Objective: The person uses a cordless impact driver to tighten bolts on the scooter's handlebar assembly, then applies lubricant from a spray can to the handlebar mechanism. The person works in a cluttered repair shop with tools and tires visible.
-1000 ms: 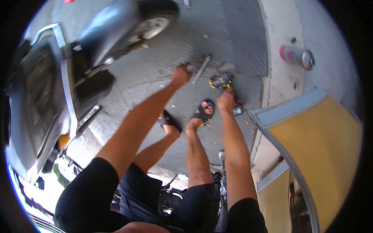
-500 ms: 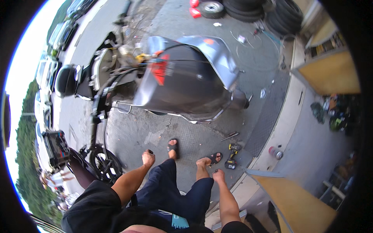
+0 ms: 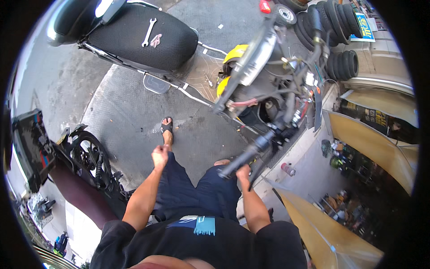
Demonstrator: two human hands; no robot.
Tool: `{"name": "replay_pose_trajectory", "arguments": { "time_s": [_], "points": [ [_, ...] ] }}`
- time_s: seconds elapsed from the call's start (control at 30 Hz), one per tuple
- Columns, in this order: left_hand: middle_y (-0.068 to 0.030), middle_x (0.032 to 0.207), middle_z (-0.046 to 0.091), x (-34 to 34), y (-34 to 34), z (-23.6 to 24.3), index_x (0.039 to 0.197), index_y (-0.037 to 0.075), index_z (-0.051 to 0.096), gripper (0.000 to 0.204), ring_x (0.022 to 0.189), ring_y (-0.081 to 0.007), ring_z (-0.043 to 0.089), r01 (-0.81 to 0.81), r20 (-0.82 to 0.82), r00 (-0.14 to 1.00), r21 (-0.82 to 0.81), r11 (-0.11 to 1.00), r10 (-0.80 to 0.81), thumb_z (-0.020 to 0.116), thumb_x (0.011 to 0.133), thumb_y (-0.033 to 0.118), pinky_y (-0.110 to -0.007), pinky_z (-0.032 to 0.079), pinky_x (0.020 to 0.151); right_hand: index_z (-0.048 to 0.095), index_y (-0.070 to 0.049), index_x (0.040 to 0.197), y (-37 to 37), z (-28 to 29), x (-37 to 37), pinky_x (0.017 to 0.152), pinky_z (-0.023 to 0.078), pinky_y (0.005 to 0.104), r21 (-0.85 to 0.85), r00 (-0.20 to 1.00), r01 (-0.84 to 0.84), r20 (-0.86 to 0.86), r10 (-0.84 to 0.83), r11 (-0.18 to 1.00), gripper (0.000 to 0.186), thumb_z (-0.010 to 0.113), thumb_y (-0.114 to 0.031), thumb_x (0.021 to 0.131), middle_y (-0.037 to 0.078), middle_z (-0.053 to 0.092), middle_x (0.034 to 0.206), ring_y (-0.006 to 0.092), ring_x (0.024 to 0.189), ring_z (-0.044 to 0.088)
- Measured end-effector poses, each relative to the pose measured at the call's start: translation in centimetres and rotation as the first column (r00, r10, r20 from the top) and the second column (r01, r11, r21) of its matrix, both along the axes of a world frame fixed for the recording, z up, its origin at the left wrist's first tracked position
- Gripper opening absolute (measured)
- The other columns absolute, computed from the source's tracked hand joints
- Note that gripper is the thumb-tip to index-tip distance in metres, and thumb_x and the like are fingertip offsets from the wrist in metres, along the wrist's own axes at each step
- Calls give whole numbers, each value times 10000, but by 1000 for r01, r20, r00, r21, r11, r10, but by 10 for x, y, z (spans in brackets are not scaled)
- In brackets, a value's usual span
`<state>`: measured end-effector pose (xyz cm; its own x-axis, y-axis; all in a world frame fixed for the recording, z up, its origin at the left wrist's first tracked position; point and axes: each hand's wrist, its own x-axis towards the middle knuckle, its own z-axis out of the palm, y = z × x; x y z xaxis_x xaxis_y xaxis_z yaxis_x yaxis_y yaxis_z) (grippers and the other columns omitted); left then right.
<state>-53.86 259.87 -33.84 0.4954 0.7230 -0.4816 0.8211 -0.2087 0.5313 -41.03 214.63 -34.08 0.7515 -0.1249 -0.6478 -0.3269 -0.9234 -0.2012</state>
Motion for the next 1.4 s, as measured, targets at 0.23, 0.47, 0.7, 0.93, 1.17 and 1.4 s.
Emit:
{"name": "replay_pose_trajectory", "arguments": {
  "time_s": [0.23, 0.47, 0.7, 0.93, 1.17, 1.4],
  "points": [
    [-223, 850, 746, -179, 187, -26, 896, -45, 735, 474, 760, -344, 747, -341, -469, 855, -192, 920, 219, 727, 951, 426, -468, 596, 698, 756, 7, 955, 292, -72, -3, 858, 582, 401, 153, 955, 250, 126, -269, 956, 218, 758, -202, 892, 130, 776, 871, 289, 905, 762],
    [-106, 645, 627, -301, 241, -24, 903, -53, 662, 334, 446, -196, 582, -523, -498, 789, -237, 818, 360, 685, 986, 269, -365, 447, 408, 738, -8, 963, 408, -136, 234, 843, 549, 548, 68, 734, 351, 599, -319, 934, 225, 733, -229, 919, 248, 756, 964, 460, 945, 720],
    [-60, 713, 621, -271, 220, -37, 955, -32, 644, 220, 510, -155, 579, -537, -556, 786, -398, 744, 270, 654, 1024, 177, -302, 494, 446, 766, -6, 929, 408, -203, 381, 860, 594, 522, -145, 902, 196, 414, -120, 970, 268, 598, -205, 997, 241, 771, 1023, 421, 995, 753],
    [-31, 696, 578, -140, 273, -80, 984, -16, 630, 221, 568, -132, 534, -312, -238, 945, -439, 843, 226, 659, 1044, 194, -307, 474, 533, 678, -6, 1060, 399, -181, 358, 813, 585, 536, -138, 793, -97, 588, 161, 986, 226, 579, -197, 991, 230, 719, 1031, 429, 931, 734],
    [-78, 1012, 696, 142, 174, 21, 1308, -14, 651, 426, 943, -157, 662, 281, 208, 959, -605, 745, -192, 574, 1106, 353, -319, 562, 829, 526, -41, 1066, 408, -39, 141, 531, 507, 555, 237, 728, -211, 685, -10, 948, 216, 653, -199, 991, 192, 642, 700, 404, 615, 665],
    [-27, 1024, 671, 127, 4, -3, 1143, 65, 679, 295, 915, -148, 629, 267, 125, 937, -859, 437, -325, 499, 1125, 297, -325, 544, 802, 597, -64, 1270, 333, 85, -42, 760, 566, 558, 649, 670, 197, 459, -584, 735, 314, 648, -138, 969, 237, 730, 1013, 467, 897, 711]
  ]
}}
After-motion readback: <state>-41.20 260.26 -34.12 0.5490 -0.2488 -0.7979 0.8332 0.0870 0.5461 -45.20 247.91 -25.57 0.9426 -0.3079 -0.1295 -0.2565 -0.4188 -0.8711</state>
